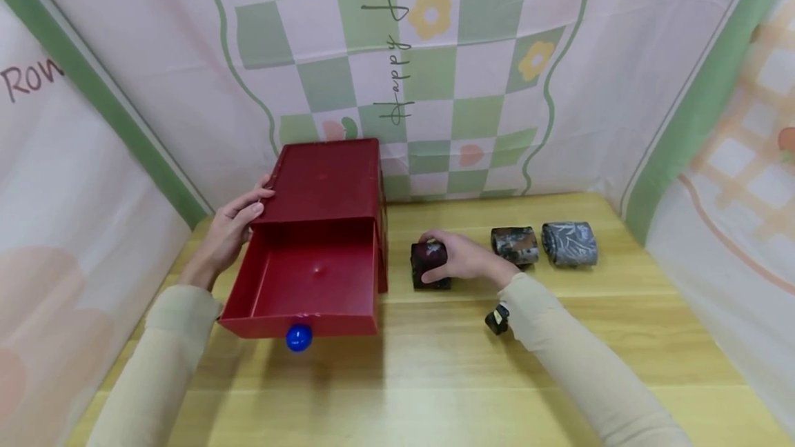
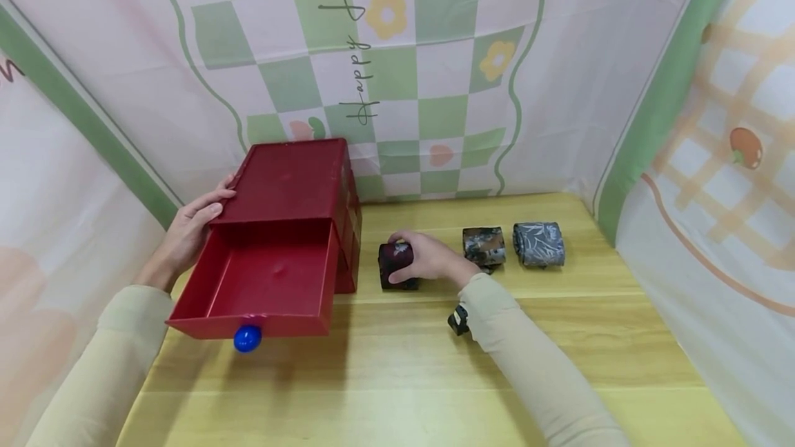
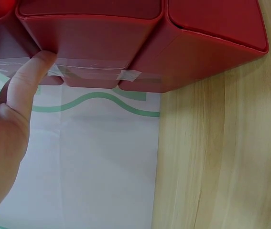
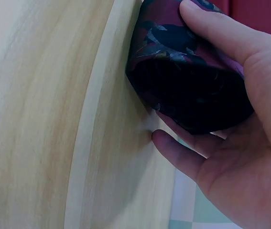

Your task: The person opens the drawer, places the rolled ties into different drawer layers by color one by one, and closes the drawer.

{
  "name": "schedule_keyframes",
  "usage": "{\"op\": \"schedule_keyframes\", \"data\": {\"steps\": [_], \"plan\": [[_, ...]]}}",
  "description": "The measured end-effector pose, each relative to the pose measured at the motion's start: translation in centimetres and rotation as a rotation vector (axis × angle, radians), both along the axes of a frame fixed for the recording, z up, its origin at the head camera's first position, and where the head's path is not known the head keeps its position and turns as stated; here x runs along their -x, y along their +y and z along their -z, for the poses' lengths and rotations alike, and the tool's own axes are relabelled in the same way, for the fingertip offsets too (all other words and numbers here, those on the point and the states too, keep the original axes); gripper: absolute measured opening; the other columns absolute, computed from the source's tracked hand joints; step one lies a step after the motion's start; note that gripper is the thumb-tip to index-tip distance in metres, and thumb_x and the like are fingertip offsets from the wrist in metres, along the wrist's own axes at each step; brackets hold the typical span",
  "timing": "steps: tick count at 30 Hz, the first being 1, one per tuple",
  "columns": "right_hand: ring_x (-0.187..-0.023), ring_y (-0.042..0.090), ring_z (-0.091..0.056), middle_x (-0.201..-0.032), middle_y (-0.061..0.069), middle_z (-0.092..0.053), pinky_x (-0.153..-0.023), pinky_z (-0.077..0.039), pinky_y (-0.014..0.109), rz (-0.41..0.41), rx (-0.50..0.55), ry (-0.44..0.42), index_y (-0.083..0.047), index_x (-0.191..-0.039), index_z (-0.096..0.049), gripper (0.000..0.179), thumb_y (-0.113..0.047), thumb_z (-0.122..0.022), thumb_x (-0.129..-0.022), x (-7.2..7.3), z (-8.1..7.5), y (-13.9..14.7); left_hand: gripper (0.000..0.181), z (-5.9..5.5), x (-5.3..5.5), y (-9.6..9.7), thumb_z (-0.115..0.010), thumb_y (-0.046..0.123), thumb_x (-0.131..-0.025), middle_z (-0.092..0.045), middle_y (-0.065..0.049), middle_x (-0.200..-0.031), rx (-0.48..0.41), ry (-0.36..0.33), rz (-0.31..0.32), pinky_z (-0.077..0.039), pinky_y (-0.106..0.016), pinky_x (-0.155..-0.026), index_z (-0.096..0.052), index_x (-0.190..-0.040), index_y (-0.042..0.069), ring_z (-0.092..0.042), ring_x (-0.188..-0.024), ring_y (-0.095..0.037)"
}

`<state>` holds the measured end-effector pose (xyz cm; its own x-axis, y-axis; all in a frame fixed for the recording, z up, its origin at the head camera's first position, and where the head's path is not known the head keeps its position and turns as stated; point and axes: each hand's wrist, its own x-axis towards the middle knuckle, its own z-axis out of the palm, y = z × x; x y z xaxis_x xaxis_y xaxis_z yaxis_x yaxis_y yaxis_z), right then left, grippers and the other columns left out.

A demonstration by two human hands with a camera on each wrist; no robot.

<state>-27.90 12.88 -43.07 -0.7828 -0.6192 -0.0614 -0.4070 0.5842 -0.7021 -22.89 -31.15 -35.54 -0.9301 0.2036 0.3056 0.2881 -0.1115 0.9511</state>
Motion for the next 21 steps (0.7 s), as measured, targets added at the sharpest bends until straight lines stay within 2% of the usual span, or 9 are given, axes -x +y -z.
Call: {"op": "schedule_keyframes", "data": {"steps": [8,21], "plan": [[-0.111,0.027,-0.062,-0.128,0.012,-0.061,-0.096,-0.050,0.049,-0.003,0.008,-0.011,-0.014,-0.140,-0.051,0.077,-0.036,-0.090,-0.077,-0.01,-0.04,-0.02,0.027,-0.06,-0.01,0.02,-0.053,0.014,-0.107,-0.021,-0.007,-0.168,-0.004,0.008,-0.005,-0.048,-0.016,-0.053,-0.073,-0.124,0.018,-0.057,-0.116,-0.005],[-0.107,0.026,-0.063,-0.125,0.013,-0.061,-0.091,-0.053,0.045,0.029,0.011,-0.026,-0.015,-0.138,-0.051,0.076,-0.035,-0.091,-0.077,-0.33,0.19,-0.05,0.027,0.08,0.01,0.11,-0.053,0.014,-0.107,-0.019,-0.008,-0.168,-0.019,0.006,0.004,-0.049,-0.016,-0.054,-0.073,-0.124,0.018,-0.055,-0.121,-0.004]]}}
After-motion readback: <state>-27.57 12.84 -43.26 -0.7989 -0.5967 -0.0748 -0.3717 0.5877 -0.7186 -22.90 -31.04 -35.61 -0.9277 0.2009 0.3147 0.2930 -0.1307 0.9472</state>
